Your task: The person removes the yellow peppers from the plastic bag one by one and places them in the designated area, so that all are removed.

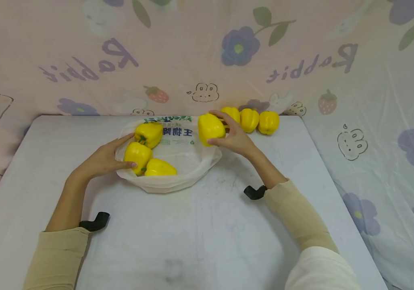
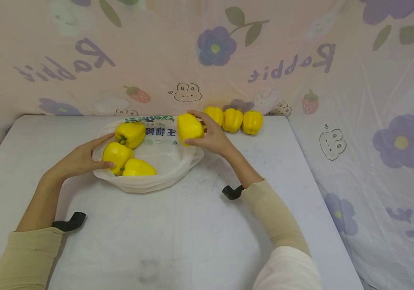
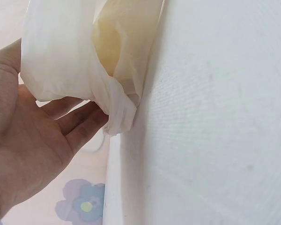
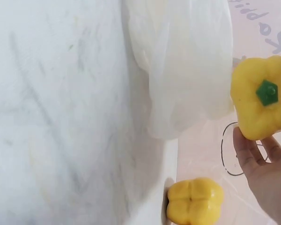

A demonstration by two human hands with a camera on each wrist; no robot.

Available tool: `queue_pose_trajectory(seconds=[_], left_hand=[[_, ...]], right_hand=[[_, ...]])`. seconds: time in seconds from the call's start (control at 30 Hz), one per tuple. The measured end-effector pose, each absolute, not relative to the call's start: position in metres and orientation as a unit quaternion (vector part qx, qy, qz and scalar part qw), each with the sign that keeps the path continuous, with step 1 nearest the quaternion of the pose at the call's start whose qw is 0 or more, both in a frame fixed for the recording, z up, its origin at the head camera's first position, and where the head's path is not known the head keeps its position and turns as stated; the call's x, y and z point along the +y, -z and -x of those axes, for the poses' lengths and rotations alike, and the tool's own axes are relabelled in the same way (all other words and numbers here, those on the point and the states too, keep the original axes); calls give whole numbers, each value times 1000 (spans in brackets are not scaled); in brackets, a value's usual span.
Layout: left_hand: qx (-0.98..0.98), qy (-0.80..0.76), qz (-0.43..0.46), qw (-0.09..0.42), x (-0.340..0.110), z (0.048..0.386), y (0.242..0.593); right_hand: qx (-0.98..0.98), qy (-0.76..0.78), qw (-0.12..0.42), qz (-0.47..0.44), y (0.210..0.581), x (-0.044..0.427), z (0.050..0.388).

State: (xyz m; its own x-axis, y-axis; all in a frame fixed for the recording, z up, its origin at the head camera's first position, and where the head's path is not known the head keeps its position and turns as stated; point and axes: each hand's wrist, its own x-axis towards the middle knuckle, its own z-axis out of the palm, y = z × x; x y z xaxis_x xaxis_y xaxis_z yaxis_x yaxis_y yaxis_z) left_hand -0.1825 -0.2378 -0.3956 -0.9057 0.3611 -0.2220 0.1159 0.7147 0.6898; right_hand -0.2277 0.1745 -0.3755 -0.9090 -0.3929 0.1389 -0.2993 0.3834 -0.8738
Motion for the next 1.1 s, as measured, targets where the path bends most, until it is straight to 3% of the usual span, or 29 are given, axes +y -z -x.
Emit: queue_pose_trajectory(seconds=[0.9,1.1], left_hand=[[911,-348,-123,187,-235,182,396],[909,-348,-121,193,-234,182,394]], right_hand=[[852,508,30,120,396,219,215],[869,486,50,85,404,225,214]])
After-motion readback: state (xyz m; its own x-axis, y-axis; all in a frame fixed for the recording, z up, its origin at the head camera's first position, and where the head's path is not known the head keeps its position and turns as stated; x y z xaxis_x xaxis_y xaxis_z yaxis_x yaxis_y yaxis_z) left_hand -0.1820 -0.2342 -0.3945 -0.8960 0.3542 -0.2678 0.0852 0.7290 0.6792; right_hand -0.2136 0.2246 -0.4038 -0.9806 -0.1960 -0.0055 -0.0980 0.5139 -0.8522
